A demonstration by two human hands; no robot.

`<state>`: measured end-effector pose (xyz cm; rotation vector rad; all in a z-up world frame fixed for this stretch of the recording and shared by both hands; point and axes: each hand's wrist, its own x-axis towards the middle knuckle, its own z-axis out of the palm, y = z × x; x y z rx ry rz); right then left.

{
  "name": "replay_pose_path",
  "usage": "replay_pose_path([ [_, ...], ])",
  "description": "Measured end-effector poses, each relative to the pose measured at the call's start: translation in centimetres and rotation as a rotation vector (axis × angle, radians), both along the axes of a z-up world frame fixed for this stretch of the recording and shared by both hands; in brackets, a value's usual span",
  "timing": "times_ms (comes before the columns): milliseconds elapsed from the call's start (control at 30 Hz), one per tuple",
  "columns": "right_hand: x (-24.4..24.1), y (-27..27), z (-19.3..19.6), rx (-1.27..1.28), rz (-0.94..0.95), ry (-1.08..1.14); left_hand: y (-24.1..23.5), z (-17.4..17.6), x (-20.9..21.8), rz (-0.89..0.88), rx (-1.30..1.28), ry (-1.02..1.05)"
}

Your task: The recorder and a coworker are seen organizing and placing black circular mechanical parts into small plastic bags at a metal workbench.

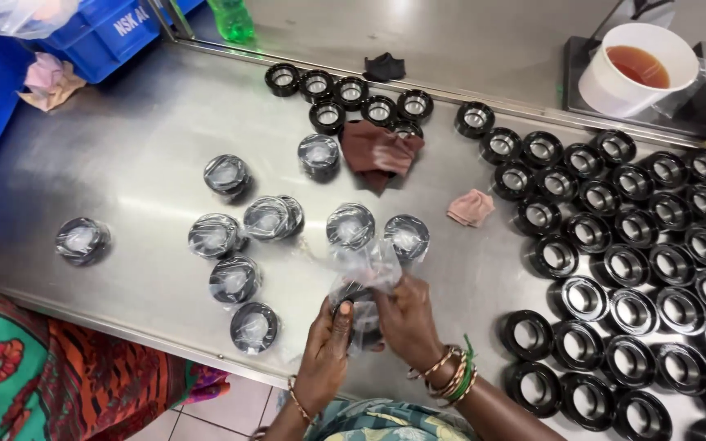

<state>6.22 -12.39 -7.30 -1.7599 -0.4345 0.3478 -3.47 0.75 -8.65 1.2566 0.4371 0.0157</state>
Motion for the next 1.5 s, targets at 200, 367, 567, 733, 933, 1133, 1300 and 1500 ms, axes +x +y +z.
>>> replay_pose_path([
  [200, -0.9, 1.4, 5.3, 0.023, 0.453, -0.329, 5.0, 1.3, -1.2, 0.081, -0.503, 0.159],
  [367, 0.8, 3.3, 4.9, -0.241, 0.664, -0.424, 5.7, 5.2, -0.9, 0.003, -0.294, 0.328],
  [567, 1.5, 3.1, 3.6, -0.232, 0.580, -0.289, 9.3, 3.6, 0.0, 0.084, 0.601, 0.305],
  [733, 3.9, -1.9, 0.5, -0.235, 0.206, 0.064, 14.4, -2.5, -1.1, 0.177, 1.507, 0.193],
  [933, 6.0, -8.8, -2.6, -0.006, 0.023, 0.178, 14.3, -2.9, -0.5, -0.164, 1.614, 0.345],
  [1133, 6.1, -13.2, -2.6, -0.179, -0.147, 0.138, 7.0, 1.2, 0.4, -0.162, 1.640, 0.404],
  [1300, 6.2, -17.6, -2.9, -0.266, -0.287, 0.083, 2.2, 1.4, 1.4, -0.388, 1.278, 0.369],
  [1500, 4.5, -18.4, -4.8, -0.308, -0.290, 0.133, 3.5, 0.1, 1.8, -0.484, 1.145, 0.375],
])
